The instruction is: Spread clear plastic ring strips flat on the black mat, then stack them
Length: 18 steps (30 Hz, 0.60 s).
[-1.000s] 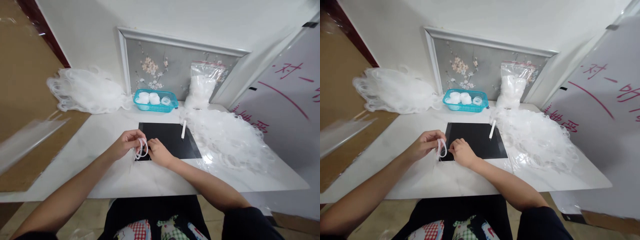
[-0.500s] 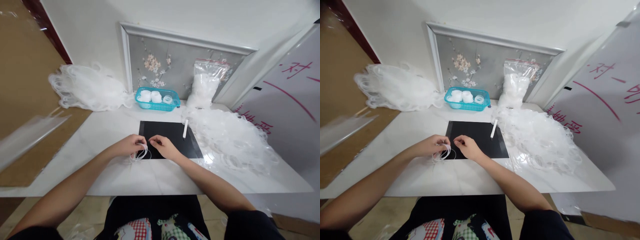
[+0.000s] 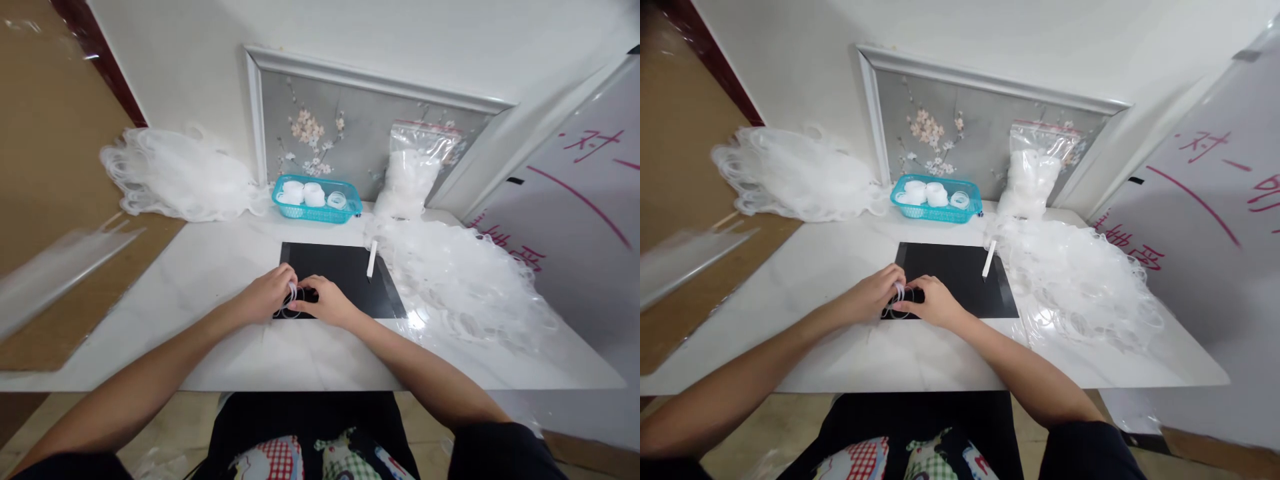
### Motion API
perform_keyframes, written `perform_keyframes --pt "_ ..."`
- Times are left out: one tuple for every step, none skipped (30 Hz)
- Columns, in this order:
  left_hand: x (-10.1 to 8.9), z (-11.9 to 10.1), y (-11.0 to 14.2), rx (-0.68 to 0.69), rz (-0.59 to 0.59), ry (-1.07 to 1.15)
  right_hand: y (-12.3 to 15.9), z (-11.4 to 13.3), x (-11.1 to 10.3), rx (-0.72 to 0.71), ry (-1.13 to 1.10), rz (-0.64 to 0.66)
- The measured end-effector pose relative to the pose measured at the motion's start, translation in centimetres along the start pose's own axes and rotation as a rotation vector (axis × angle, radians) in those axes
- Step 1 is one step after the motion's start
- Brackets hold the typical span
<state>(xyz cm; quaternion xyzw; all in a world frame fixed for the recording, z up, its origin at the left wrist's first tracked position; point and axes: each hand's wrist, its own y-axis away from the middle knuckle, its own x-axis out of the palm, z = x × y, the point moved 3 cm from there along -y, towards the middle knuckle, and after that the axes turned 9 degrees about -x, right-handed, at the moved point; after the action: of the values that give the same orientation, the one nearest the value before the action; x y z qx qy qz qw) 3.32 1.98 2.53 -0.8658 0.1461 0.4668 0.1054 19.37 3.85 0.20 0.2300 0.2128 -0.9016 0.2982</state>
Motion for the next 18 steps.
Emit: perform_keyframes --pt "-0.3 -0.4 0.0 -0.004 -0.031 0.036 0.0 0.1 0.1 -0.016 -0.044 -0.021" --pt "-0.5 -0.8 0.1 -0.020 -0.056 0.063 0.0 0.3 0.1 -0.036 -0.101 -0.044" --pt "-0.8 -1.1 0.2 -0.045 -0.080 0.088 0.0 0.5 0.2 -0.054 -0.173 -0.064" --pt "-1.0 -1.3 0.3 -0.065 -0.105 0.112 0.0 0.7 0.2 -0.065 -0.255 -0.080" --pt "-1.2 -1.4 0.3 -0.069 -0.138 0.134 0.0 0.8 0.3 -0.064 -0.344 -0.090" --pt "-1.4 -1.5 0.4 -0.054 -0.173 0.142 0.0 0.9 0.2 -0.048 -0.439 -0.101" --pt "-1.6 -1.5 0.4 -0.019 -0.204 0.127 0.1 1.0 0.1 -0.024 -0.534 -0.124" --pt "-1.7 -1.5 0.4 0.019 -0.228 0.089 0.2 1.0 0.0 0.001 -0.619 -0.155" --pt "-1.8 -1.4 0.3 0.042 -0.247 0.034 0.2 1.0 -0.2 0.017 -0.688 -0.189" --pt "-1.8 -1.2 0.2 0.034 -0.259 -0.027 0.3 1.1 -0.5 0.016 -0.746 -0.220" --pt "-1.8 -1.0 0.0 -0.003 -0.263 -0.073 0.3 1.3 -0.7 -0.006 -0.797 -0.237" --pt "-1.9 -0.8 -0.2 -0.060 -0.260 -0.086 0.4 1.5 -1.0 -0.044 -0.844 -0.234" --pt "-1.9 -0.6 -0.3 -0.120 -0.251 -0.059 0.4 1.8 -1.1 -0.086 -0.892 -0.213" --pt "-1.9 -0.6 -0.4 -0.168 -0.236 0.006 0.4 2.2 -1.2 -0.123 -0.946 -0.182" --pt "-2.0 -0.6 -0.5 -0.196 -0.218 0.097 0.4 2.7 -1.2 -0.147 -1.002 -0.148" --pt "-1.9 -0.7 -0.6 -0.207 -0.198 0.199 0.4 3.2 -1.2 -0.152 -1.054 -0.114" --pt "-1.8 -0.8 -0.7 -0.210 -0.177 0.303 0.4 3.6 -1.1 -0.136 -1.098 -0.082" --pt "-1.7 -0.9 -0.8 -0.218 -0.142 0.410 0.3 4.0 -0.9 -0.104 -1.133 -0.053"
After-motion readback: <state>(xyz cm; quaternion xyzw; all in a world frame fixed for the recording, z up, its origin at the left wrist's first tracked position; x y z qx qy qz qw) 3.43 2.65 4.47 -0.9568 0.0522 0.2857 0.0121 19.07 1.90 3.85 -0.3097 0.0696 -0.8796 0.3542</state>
